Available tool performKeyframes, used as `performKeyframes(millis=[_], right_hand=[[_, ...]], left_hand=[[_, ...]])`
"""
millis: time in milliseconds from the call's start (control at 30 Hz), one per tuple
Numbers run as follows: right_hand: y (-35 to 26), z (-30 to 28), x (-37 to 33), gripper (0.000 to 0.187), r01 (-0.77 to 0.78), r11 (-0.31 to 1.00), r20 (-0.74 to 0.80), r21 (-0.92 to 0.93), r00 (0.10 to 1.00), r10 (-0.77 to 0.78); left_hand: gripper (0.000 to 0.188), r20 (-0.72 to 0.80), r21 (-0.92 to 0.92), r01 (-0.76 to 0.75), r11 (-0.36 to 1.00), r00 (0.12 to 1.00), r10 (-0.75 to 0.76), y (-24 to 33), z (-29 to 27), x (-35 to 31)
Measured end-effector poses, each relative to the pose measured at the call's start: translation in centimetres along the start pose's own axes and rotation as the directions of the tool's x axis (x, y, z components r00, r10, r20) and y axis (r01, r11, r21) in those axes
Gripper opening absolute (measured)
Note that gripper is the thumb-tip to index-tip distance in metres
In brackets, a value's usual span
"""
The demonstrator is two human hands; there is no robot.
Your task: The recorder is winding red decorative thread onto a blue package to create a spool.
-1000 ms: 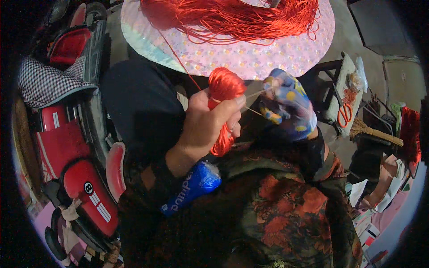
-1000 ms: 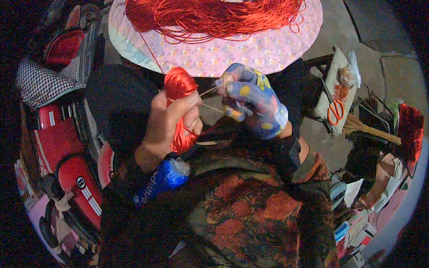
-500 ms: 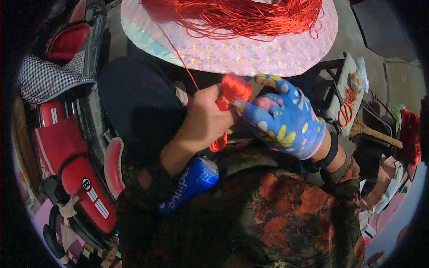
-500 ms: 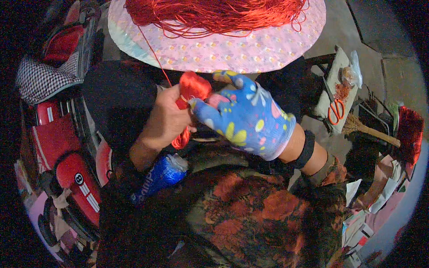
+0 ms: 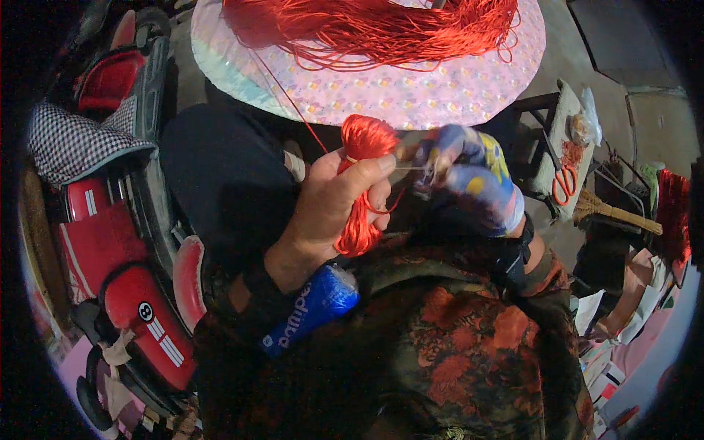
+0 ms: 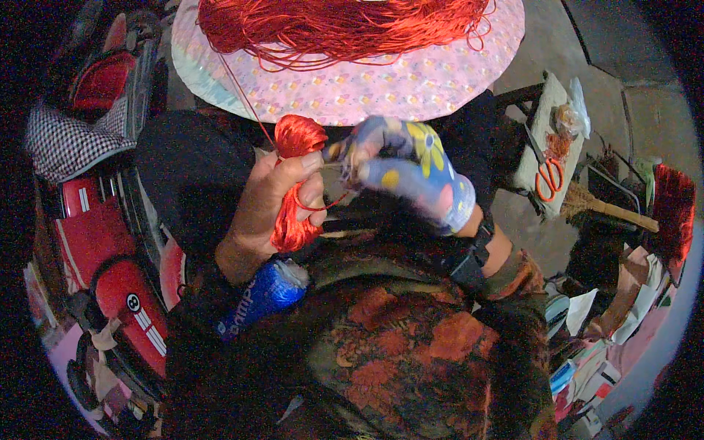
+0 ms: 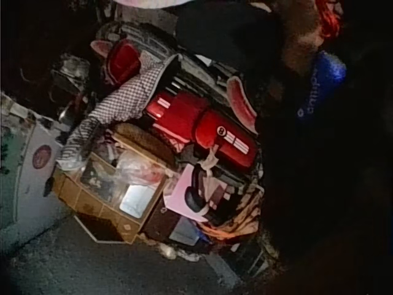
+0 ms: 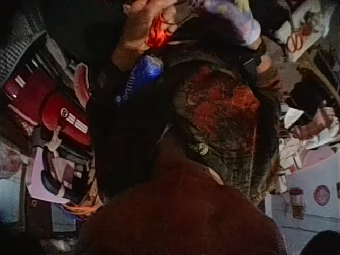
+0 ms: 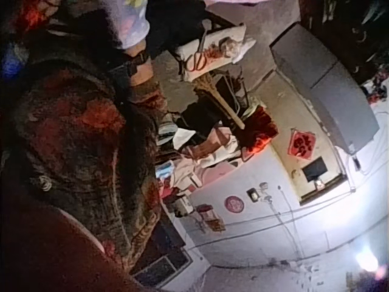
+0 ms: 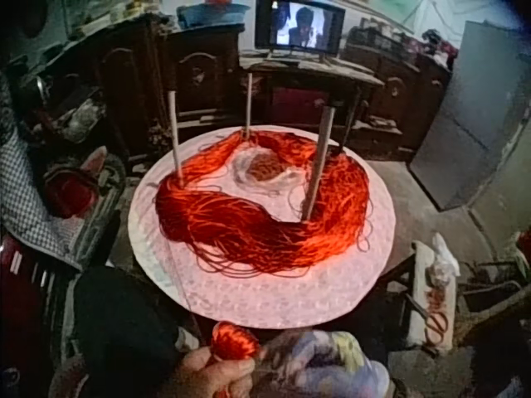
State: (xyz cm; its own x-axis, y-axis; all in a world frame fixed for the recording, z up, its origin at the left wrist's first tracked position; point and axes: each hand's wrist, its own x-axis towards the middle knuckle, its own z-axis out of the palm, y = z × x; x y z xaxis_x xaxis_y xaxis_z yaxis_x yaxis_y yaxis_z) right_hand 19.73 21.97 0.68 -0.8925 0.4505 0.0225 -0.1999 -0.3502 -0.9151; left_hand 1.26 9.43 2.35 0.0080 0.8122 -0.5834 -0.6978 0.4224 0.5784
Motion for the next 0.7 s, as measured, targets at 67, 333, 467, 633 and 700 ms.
performKeyframes(millis=[67, 333, 467, 633, 700], right_hand=[[0.4, 0.5, 0.3, 0.015, -0.103, 0.969, -0.106, 0.226, 0.986, 0.13], [-1.1, -2.7, 3.4, 0.014, -0.209, 0.815, -0.016, -0.541, 0.971, 0.239], [-3.5, 0.3, 3.6, 0.014, 0.215, 0.404, 0.244, -0.889, 0.97, 0.02], [-3.8, 3.6, 1.6, 0.036, 0.353, -0.15, 0.347, -0.924, 0.936, 0.067], [-3.5, 3.5, 1.2, 0.048, 0.284, -0.099, 0.292, -0.954, 0.954, -0.071]], left_hand=[[0.015, 0.036, -0.026, 0.009, 1.0, 0.999, -0.008, 0.2, 0.1, -0.1], [0.024, 0.308, 0.744, -0.368, 0.558, 0.93, 0.203, -0.1, 0.4, -0.6], [0.032, 0.424, 0.871, -0.447, 0.205, 0.894, 0.147, -0.6, -0.2, -0.1], [0.025, 0.19, 0.914, -0.297, 0.278, 0.916, 0.353, -0.9, -0.3, 0.4], [0.028, 0.109, 0.697, -0.305, 0.649, 0.939, 0.325, -0.8, -0.1, 0.4]])
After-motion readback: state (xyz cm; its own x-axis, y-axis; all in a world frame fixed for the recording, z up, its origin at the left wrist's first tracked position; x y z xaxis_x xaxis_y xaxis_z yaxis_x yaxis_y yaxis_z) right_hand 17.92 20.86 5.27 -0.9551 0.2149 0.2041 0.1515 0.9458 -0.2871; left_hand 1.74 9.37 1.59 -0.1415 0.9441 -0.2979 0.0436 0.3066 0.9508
